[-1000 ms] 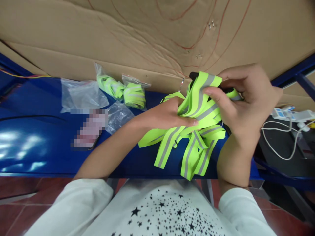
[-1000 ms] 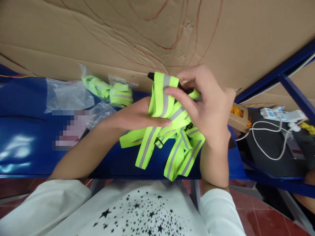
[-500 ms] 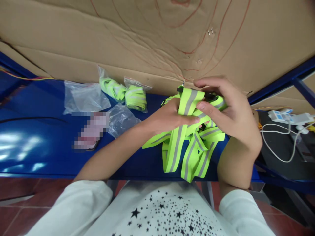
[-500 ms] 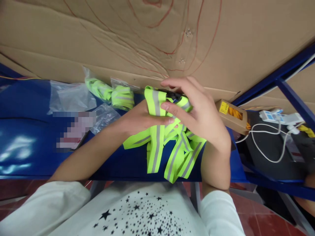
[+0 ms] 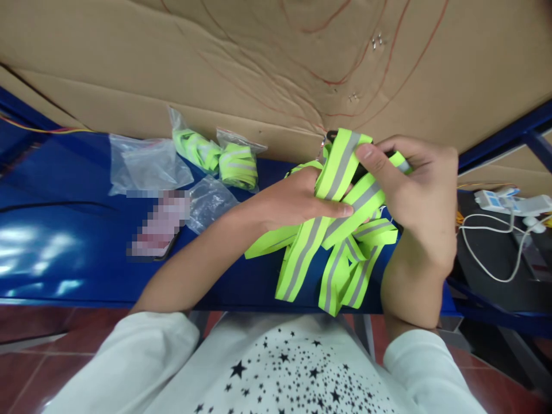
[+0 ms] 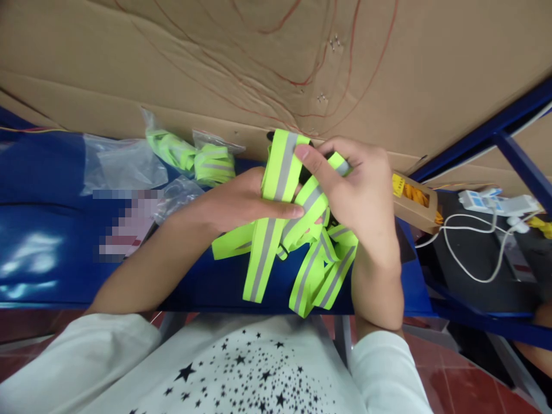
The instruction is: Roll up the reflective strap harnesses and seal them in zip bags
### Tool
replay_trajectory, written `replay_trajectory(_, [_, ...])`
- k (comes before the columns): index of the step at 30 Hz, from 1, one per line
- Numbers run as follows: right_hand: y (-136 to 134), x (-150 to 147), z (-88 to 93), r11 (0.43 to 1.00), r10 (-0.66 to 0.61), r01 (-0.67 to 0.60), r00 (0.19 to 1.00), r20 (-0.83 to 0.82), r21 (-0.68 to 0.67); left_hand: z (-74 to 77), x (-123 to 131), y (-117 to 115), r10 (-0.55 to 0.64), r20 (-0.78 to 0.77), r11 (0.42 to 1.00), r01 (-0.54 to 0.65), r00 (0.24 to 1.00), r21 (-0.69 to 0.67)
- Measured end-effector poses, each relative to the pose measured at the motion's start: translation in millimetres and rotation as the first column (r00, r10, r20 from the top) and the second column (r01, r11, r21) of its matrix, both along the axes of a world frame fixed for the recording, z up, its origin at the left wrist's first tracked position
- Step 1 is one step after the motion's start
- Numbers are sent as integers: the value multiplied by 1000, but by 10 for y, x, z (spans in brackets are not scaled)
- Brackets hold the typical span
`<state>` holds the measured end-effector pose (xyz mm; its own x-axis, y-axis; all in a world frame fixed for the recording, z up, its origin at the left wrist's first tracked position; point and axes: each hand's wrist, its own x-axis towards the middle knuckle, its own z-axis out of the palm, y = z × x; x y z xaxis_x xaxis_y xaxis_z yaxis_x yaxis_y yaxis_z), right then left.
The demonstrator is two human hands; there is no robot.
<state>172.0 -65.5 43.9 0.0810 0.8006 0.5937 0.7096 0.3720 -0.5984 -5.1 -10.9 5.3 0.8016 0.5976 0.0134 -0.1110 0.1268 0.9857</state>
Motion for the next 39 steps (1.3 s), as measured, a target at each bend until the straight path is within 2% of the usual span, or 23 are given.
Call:
replay_trajectory(5, [57,1,-49,999,0,2,999,-53,45,5,-51,24,-9,-75,999,12,997,44])
replay_trajectory(11, [100,66,-98,994,-23,34,995,-100,104,-120,-17,105,-95,27,995,95,995,14])
replay_trajectory(13, [104,132,-106,997,69,-71,992,-108,-20,-159,11,117,-114,32,992,112,993,59])
replay_trajectory(15, [119,200,-123,956,181,-200,978,-106,-214,-180,38,119,-105,22,988,101,994,120])
replay_trajectory(16, [129,220,-132,936,207,-226,974,-97,-270,-183,49,119,-84,26,986,79,996,146])
replay_trajectory(17, [135,226,-140,935,205,-218,976,-76,-278,-183,59,121,-55,33,985,49,998,165])
replay_trajectory(20, [118,152,-131,990,104,-102,994,22,-96,-161,67,137,34,45,978,-43,998,202])
replay_trajectory(22, [69,69,-94,996,80,-76,988,128,-39,-138,53,147,69,29,973,-73,997,218])
replay_trajectory(24, [12,8,-55,993,105,-89,965,242,-76,-118,29,149,87,19,970,-89,996,224])
replay_trajectory(28, [-22,-24,-48,960,261,-193,877,404,-202,-127,1,126,99,-14,973,-94,995,212])
replay_trajectory(31, [5,-20,-55,964,241,-163,868,434,-210,-152,22,104,126,-21,984,-122,992,128])
replay_trajectory(33, [5,-5,-24,976,179,-107,888,423,-188,-156,49,91,73,5,996,-73,997,56])
replay_trajectory(36, [-37,55,61,987,81,-23,925,371,-158,-138,89,74,-186,20,982,186,982,-28])
replay_trajectory(38, [-66,115,103,984,63,-10,953,296,-179,-118,105,64,-334,-2,942,334,942,1])
replay_trajectory(39, [-71,147,110,981,83,-36,966,245,-193,-106,107,60,-357,-17,933,358,934,48])
